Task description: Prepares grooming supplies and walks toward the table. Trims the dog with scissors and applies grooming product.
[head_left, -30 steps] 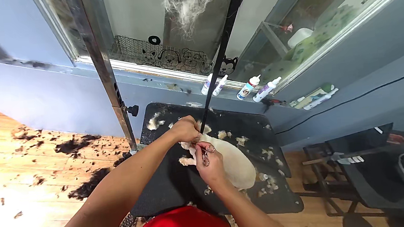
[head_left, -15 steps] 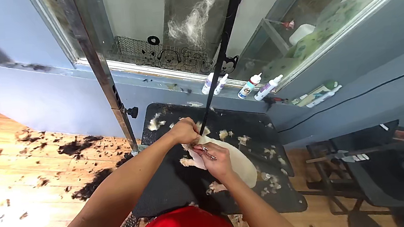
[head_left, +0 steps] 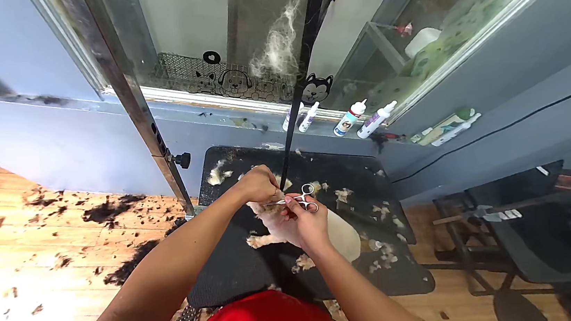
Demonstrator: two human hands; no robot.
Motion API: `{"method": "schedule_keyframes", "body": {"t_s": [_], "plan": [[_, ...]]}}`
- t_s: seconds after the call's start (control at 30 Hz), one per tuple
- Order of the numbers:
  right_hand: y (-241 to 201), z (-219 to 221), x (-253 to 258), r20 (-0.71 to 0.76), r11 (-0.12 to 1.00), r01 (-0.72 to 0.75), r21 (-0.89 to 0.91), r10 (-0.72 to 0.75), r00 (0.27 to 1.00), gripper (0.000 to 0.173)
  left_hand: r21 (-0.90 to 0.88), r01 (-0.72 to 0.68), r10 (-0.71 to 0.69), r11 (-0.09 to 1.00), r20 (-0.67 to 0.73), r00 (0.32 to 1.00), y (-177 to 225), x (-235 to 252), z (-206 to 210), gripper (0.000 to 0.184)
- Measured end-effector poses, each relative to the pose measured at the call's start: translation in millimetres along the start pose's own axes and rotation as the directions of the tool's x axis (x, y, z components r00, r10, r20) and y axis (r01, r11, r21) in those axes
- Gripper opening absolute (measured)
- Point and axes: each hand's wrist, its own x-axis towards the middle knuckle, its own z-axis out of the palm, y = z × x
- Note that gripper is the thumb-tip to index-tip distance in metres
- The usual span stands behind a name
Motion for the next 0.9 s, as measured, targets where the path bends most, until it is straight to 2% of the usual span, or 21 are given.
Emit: {"method": "schedule_keyframes", "body": {"t_s": [0.13,0.23,0.3,0.37,0.4,0.47,0.5,0.53,0.57,0.6,0.67,0.7,0.73,0.8,0.9], "plan": [[-8.2,-5.5,-3.8,-0.079,0.992,0.039,0.122,-0.029,0.996,0.013,-0.029,0.03,-0.03,0.999,-0.006,1.0,0.4,-0.5,-2.9,0.015],[-11.9,-12.5,-4.8,-0.035,0.992,0.123,0.027,-0.122,0.992,0.013,-0.072,0.051,-0.052,0.996,-0.005,0.999,-0.9,-2.2,-3.3,0.015],[-11.4,-15.3,-5.8,0.033,0.961,0.249,-0.12,-0.246,0.969,0.012,-0.088,0.056,-0.056,0.995,-0.005,0.998,-0.6,-0.5,-2.9,0.015],[-7.1,-16.3,-7.2,0.152,0.846,0.432,-0.313,-0.404,0.902,0.011,-0.108,0.045,-0.047,0.993,-0.01,0.999,-2.2,2.1,-0.7,0.014],[-3.0,-16.4,-6.9,0.239,0.737,0.547,-0.396,-0.493,0.837,0.011,-0.107,0.047,-0.048,0.993,-0.011,0.999,-2.1,2.7,-0.1,0.014],[5.0,-14.4,-4.3,0.423,0.46,0.742,-0.487,-0.619,0.662,0.012,-0.086,0.05,-0.051,0.995,-0.009,0.999,-0.2,3.7,0.5,0.015],[8.3,-11.6,-3.2,0.48,0.358,0.782,-0.51,-0.636,0.604,0.014,-0.071,0.051,-0.051,0.996,-0.007,0.999,2.4,3.6,0.9,0.015],[11.3,-8.1,-3.0,0.488,0.325,0.784,-0.528,-0.64,0.594,0.014,-0.055,0.05,-0.05,0.997,-0.002,0.999,5.5,3.2,1.4,0.016],[12.3,-4.3,-4.1,0.441,0.38,0.748,-0.545,-0.628,0.641,0.013,-0.04,0.038,-0.038,0.998,-0.002,0.999,7.2,3.5,2.8,0.016],[9.8,-0.2,-5.7,0.344,0.514,0.66,-0.547,-0.581,0.738,0.012,-0.026,0.023,-0.023,0.999,-0.005,1.0,7.5,3.9,4.2,0.016],[-2.5,5.2,-5.6,0.111,0.832,0.358,-0.424,-0.345,0.932,0.012,-0.024,0.013,-0.013,1.0,-0.004,1.0,6.0,4.2,5.8,0.016],[-6.4,5.9,-2.2,0.013,0.935,0.206,-0.289,-0.211,0.977,0.012,-0.038,0.021,-0.021,0.999,-0.002,1.0,4.7,4.2,6.3,0.016],[-7.4,6.6,2.8,-0.07,0.988,0.087,-0.126,-0.097,0.993,0.011,-0.057,0.033,-0.033,0.998,0.004,0.999,3.9,4.3,6.1,0.016],[-10.6,8.1,8.1,-0.163,0.992,-0.072,0.107,0.089,0.983,0.012,-0.091,0.051,-0.05,0.995,0.022,0.999,3.7,5.6,5.3,0.016],[-14.0,7.4,10.9,-0.194,0.944,-0.18,0.276,0.238,0.951,0.013,-0.161,0.058,-0.053,0.985,0.033,0.998,3.0,8.4,4.7,0.016]]}}
